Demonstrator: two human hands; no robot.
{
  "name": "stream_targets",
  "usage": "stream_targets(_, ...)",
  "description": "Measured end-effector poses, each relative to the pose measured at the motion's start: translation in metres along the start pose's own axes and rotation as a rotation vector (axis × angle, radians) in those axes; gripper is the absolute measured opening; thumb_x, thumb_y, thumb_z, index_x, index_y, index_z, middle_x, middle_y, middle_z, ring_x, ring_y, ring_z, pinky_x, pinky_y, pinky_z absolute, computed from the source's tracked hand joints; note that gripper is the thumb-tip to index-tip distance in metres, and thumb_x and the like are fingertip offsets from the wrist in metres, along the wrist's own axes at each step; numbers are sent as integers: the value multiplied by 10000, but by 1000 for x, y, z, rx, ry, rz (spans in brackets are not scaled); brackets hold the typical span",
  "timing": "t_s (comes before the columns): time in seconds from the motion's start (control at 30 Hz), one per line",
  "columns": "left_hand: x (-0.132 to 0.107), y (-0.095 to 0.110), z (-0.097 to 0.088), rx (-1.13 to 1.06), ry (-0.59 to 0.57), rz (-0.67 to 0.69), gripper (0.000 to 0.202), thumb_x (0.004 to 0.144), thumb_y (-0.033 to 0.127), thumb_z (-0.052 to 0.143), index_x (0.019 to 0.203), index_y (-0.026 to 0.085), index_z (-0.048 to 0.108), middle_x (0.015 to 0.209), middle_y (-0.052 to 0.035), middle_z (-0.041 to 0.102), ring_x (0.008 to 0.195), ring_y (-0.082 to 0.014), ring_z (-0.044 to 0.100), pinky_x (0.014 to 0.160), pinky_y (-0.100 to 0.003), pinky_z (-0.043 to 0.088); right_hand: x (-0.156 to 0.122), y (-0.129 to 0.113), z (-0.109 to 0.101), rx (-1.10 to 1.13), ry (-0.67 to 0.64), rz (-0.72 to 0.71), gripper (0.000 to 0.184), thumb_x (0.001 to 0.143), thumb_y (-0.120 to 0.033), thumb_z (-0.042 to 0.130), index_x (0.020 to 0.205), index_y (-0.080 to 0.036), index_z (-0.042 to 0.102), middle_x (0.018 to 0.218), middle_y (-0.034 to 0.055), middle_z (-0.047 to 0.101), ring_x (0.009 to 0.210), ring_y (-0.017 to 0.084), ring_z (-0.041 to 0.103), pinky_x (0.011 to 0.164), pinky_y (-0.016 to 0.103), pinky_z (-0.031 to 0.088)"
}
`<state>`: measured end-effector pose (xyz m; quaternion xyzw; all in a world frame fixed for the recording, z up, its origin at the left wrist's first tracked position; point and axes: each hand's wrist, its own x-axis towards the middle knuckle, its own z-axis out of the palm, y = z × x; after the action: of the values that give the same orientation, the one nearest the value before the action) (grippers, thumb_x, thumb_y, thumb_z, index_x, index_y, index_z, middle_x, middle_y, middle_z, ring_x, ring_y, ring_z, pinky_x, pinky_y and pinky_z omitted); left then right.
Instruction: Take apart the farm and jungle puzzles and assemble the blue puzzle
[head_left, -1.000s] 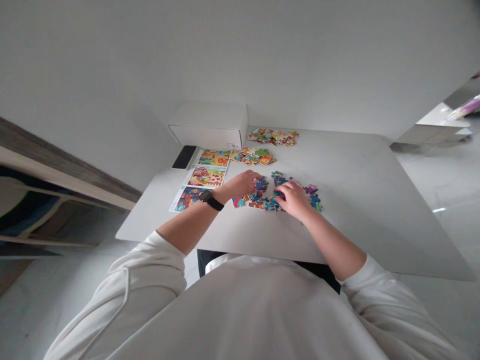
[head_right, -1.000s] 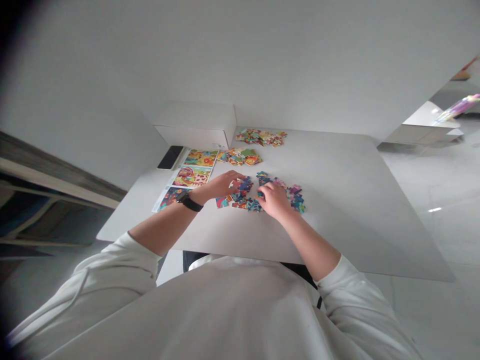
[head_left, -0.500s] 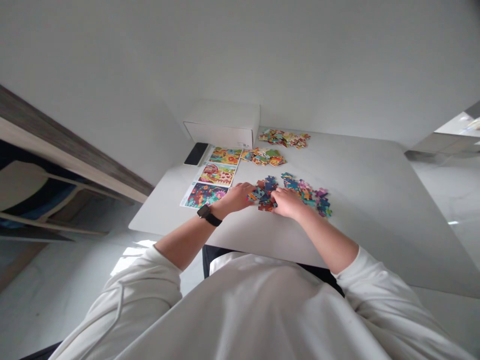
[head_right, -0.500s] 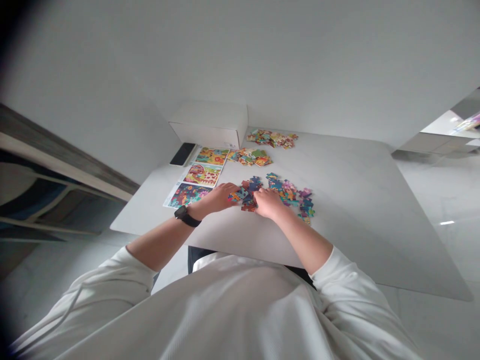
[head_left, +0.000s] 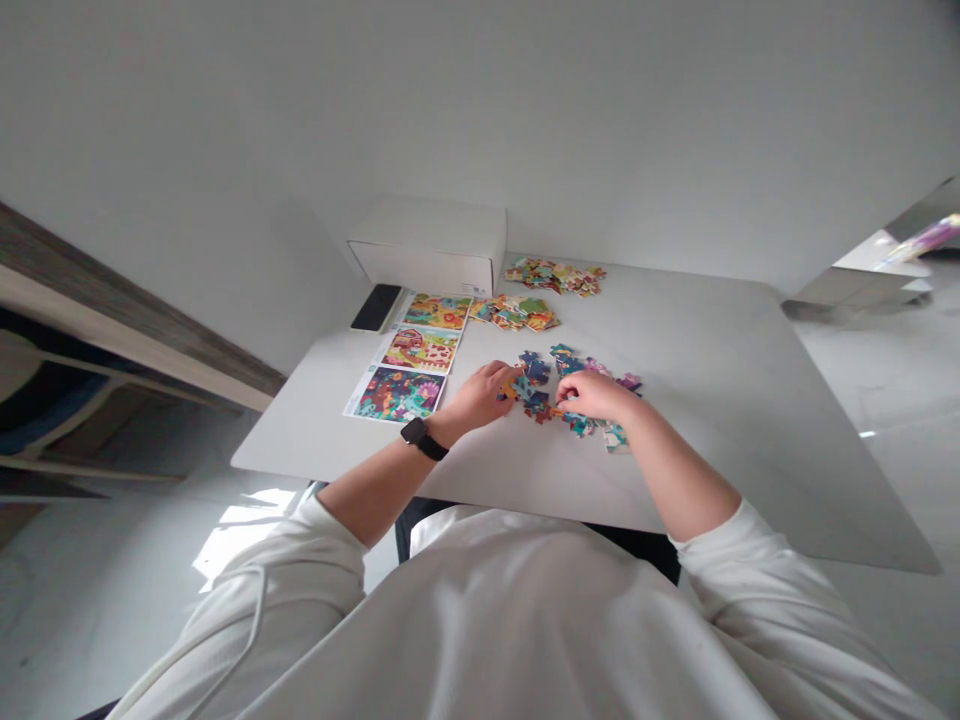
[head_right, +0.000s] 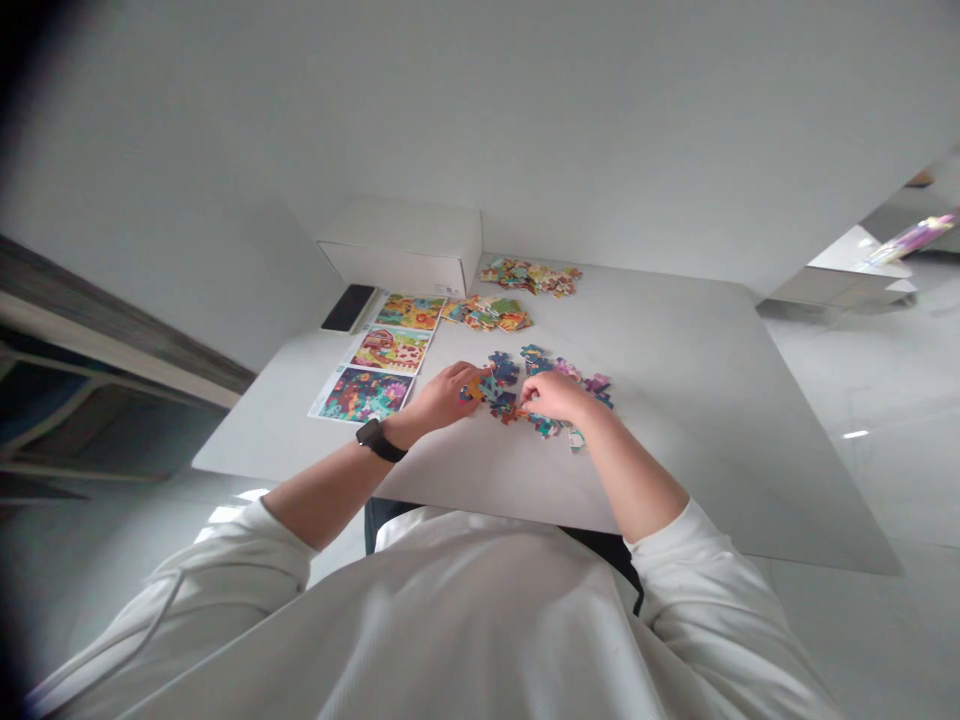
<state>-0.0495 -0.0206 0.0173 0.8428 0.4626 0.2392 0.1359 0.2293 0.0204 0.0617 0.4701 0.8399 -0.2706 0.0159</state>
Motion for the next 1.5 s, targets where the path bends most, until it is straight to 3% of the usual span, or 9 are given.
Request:
stream_targets(0.1, 1, -3, -11, -6, 47, 21, 479, 934, 207, 667, 1411, 205, 628, 1342, -136, 670, 1236, -266, 684, 1090, -410, 569, 1, 6, -2, 63, 33, 24, 101, 902, -268, 776, 977, -244, 838, 870, 0, 803, 780, 174, 703, 707, 267, 470)
stream_targets(0.2, 3, -5, -25, 14, 55, 8, 400, 925, 235, 682, 1323, 186, 665, 1293, -144, 689, 1167, -272, 701, 1036, -409, 581, 3, 9, -1, 15, 187, 41, 175, 896, -279, 794, 1062, -248, 840, 1068, 51, 809, 936, 210, 729, 837, 298, 525)
stream_targets(0.37, 8, -6, -44, -33, 39, -130, 240, 1009, 399, 615, 981, 197, 742, 957, -79, 750, 869, -213, 702, 810, -320, 544, -5, 22, 1, 66, 444, 79, 208, 934, -293, 758, 1125, -242, 822, 1185, 79, 775, 1015, 219, 734, 969, 338, 554)
stream_targets(0.53, 24, -7, -30, -136, -16, -368, 380, 1025, 509, 568, 888, 207, 752, 750, -29, 730, 697, -183, 638, 662, -287, 465, -37, 66, -1, 124, 601, 235, 214, 992, -281, 632, 1090, -213, 810, 1156, 96, 782, 961, 220, 746, 963, 362, 579)
stream_targets(0.63, 34, -1, -6, -123, -28, -314, 326, 1020, 477, 584, 980, 216, 776, 915, -64, 778, 912, -236, 707, 849, -345, 551, -57, 93, 2, 41, 547, 341, 276, 991, -268, 629, 1196, -195, 799, 1203, 132, 776, 1090, 258, 738, 1056, 388, 552)
stream_targets(0.73, 36, 8, 21, -10, 72, -198, 358, 980, 418, 664, 1271, 221, 728, 1335, -143, 725, 1293, -319, 635, 1153, -500, 488, -71, 107, 13, -66, 434, 375, 413, 972, -317, 689, 1356, -180, 752, 1311, 179, 746, 1276, 325, 677, 1165, 452, 493)
stream_targets(0.93, 24, 23, 61, 6, 26, -105, 599, 986, 443, 690, 1513, 191, 556, 1592, -218, 544, 1521, -378, 481, 1272, -590, 404, -75, 95, 54, -91, 459, 231, 684, 943, -359, 740, 1576, -160, 575, 1599, 211, 568, 1504, 366, 515, 1270, 519, 410)
stream_targets(1.2, 28, 37, 62, -183, -38, 94, 586, 975, 352, 711, 1520, 206, 552, 1615, -209, 507, 1502, -328, 537, 1254, -528, 480, -66, 88, 39, 102, 479, 160, 413, 976, -303, 677, 1379, -223, 729, 1354, 125, 750, 1245, 275, 707, 1140, 438, 534)
stream_targets(1.5, 46, 42, 61, -277, -65, 110, 550, 998, 359, 674, 1509, 192, 561, 1573, -197, 548, 1488, -293, 557, 1273, -476, 467, -13, 63, 9, 14, 388, 238, 402, 1014, -269, 656, 1401, -179, 716, 1406, 146, 749, 1301, 282, 695, 1167, 394, 494)
